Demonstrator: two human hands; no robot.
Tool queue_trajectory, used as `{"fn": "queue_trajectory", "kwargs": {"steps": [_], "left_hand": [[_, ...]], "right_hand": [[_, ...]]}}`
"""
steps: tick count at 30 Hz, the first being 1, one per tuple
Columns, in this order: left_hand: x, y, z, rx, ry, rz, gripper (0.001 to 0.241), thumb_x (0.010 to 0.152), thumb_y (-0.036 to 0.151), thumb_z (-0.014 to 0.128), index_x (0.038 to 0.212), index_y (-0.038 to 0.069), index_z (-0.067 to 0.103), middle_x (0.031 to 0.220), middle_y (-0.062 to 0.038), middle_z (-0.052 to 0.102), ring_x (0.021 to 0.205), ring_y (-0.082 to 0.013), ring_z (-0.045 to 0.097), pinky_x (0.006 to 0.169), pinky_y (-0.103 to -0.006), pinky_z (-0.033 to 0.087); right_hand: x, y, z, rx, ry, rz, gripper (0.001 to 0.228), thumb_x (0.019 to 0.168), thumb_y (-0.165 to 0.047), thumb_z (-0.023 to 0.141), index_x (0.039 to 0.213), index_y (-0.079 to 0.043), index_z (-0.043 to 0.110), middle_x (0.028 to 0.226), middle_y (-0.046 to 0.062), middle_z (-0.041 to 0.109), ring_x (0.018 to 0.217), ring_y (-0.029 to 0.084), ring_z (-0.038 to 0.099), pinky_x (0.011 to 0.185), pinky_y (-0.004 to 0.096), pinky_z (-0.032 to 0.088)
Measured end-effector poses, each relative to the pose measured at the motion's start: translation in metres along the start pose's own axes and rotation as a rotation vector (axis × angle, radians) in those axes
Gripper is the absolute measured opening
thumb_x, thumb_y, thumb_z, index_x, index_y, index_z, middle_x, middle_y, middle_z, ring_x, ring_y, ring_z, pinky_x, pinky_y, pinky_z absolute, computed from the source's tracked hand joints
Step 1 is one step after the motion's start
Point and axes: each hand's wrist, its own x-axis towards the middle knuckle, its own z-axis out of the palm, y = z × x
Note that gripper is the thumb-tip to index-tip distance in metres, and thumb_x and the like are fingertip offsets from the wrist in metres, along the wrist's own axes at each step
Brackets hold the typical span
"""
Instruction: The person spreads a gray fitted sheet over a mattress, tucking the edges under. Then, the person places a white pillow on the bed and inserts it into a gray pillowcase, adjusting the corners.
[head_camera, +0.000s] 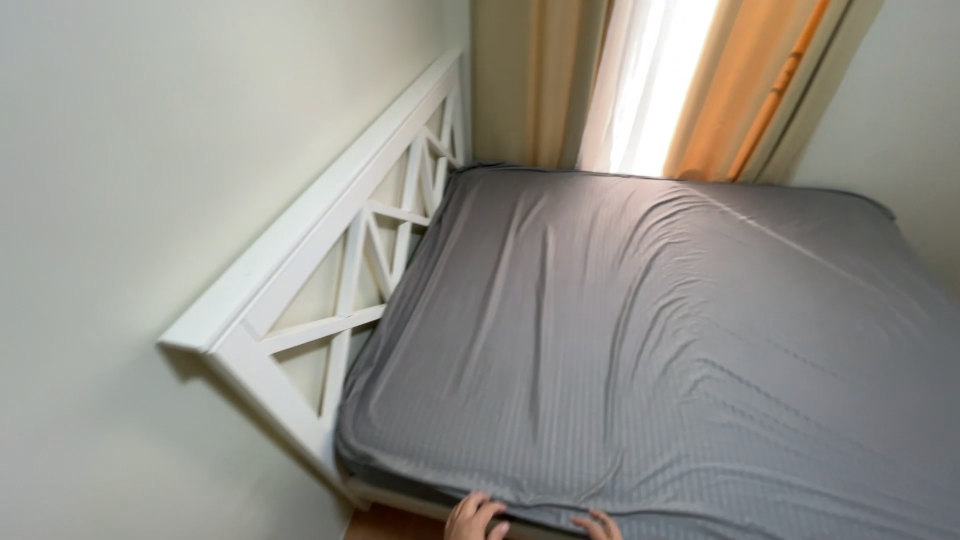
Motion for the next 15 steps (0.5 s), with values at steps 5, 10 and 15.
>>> {"fn": "queue_trajectory", "kwargs": {"steps": [5,10,15], "left_hand": [[-0.047,0.118,-0.130,-0.120,0.129,-0.019,0.030,0.088,0.021,0.077,0.114,0.009,0.073,0.131,-0.016,0.061,0.128,-0.0382,0.055,0.106,-0.0471,0.044],[-0.091,0.148,-0.177,-0.152,0.201,-0.079,0.029,0.091,0.019,0.074,0.117,0.007,0.072,0.132,-0.016,0.061,0.130,-0.0374,0.054,0.107,-0.0453,0.044],[-0.122,0.161,-0.202,-0.163,0.312,-0.128,0.032,0.093,0.021,0.072,0.121,0.006,0.070,0.135,-0.016,0.060,0.129,-0.0353,0.056,0.108,-0.0442,0.047]], "right_hand": [[0.024,-0.150,-0.023,0.025,0.025,0.003,0.057,0.083,-0.014,0.079,0.136,-0.030,0.064,0.151,0.014,0.039,0.131,0.034,0.054,0.103,0.043,0.052],[0.006,-0.326,-0.093,0.064,-0.069,0.141,0.053,0.089,-0.015,0.073,0.137,-0.029,0.060,0.160,0.012,0.030,0.136,0.037,0.050,0.106,0.045,0.051],[0.013,-0.324,-0.079,0.067,-0.097,-0.049,0.056,0.085,-0.014,0.075,0.137,-0.027,0.059,0.160,0.013,0.029,0.133,0.036,0.053,0.105,0.044,0.051]]}}
